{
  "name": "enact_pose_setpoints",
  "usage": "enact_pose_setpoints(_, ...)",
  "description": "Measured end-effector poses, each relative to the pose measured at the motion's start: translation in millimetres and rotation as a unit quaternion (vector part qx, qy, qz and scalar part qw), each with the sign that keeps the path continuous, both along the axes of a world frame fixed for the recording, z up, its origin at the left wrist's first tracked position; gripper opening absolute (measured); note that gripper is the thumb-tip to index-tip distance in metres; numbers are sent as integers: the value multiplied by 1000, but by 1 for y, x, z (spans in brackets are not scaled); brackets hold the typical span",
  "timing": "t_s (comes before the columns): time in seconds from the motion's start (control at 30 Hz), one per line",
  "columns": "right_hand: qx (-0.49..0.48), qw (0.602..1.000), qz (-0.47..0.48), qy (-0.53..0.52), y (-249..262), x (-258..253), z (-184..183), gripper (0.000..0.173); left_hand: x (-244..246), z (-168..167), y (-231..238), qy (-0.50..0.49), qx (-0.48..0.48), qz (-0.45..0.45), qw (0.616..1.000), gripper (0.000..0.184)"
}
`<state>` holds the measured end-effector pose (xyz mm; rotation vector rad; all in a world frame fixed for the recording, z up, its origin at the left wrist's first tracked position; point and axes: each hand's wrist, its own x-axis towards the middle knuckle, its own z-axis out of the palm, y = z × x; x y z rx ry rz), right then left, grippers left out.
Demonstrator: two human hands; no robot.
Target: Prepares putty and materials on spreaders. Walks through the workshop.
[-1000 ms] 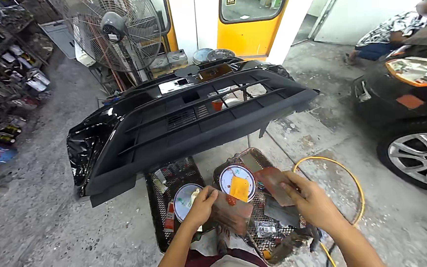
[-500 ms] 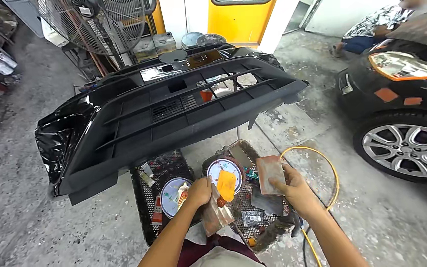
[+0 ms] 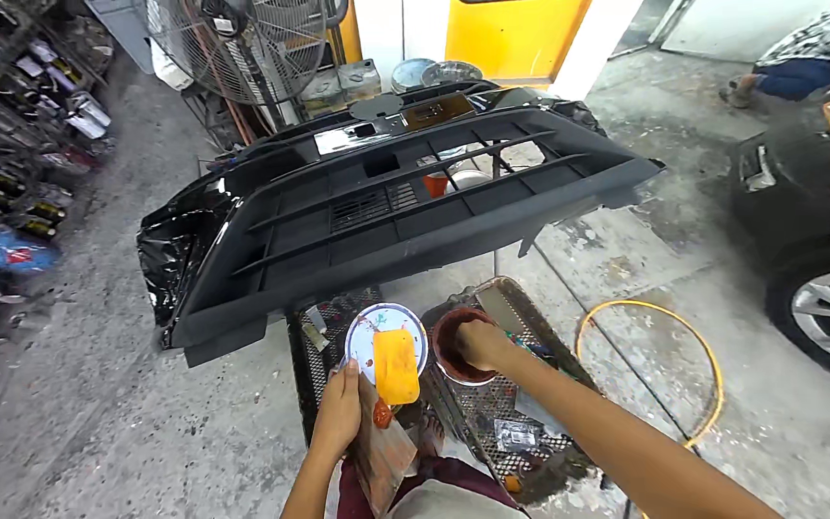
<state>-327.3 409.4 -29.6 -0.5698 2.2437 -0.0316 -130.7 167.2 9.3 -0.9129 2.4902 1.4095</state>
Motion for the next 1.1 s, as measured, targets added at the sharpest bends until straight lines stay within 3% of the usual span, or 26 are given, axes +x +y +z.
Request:
enact_pose_setpoints(0.17,74,996,28,-35,-27,-3,-31,37,18,8,-4,13,21,14,1000,60)
enact_pose_setpoints(0.33,53,996,12,-64,-21,-14,-46,39,22,6,-1,-12,18,-3,1000,61)
enact_pose_setpoints(0.43,24,999,-9,-26,-10,-12,-21,31,15,3,2,-35,12,-24,999,63)
enact_pose_setpoints(0.57,-6,998,-49,32,12,7,39,26,-7,-2,13,-68,4,-73,995,63)
enact_pose_setpoints(0.7,-103,978,-70,167,53,27,82,26,-32,-6,28,-101,1,-142,985,64)
enact_pose_setpoints(0.8,-217,920,-86,316,91,42,101,27,-51,-22,43,-92,13,-163,982,64)
enact_pose_setpoints(0.9,-333,819,-107,455,120,57,115,30,-71,-40,64,-89,37,-162,982,64)
enact_pose_setpoints(1.1,-568,609,-194,519,136,87,142,21,-93,-68,100,-141,9,-198,970,67)
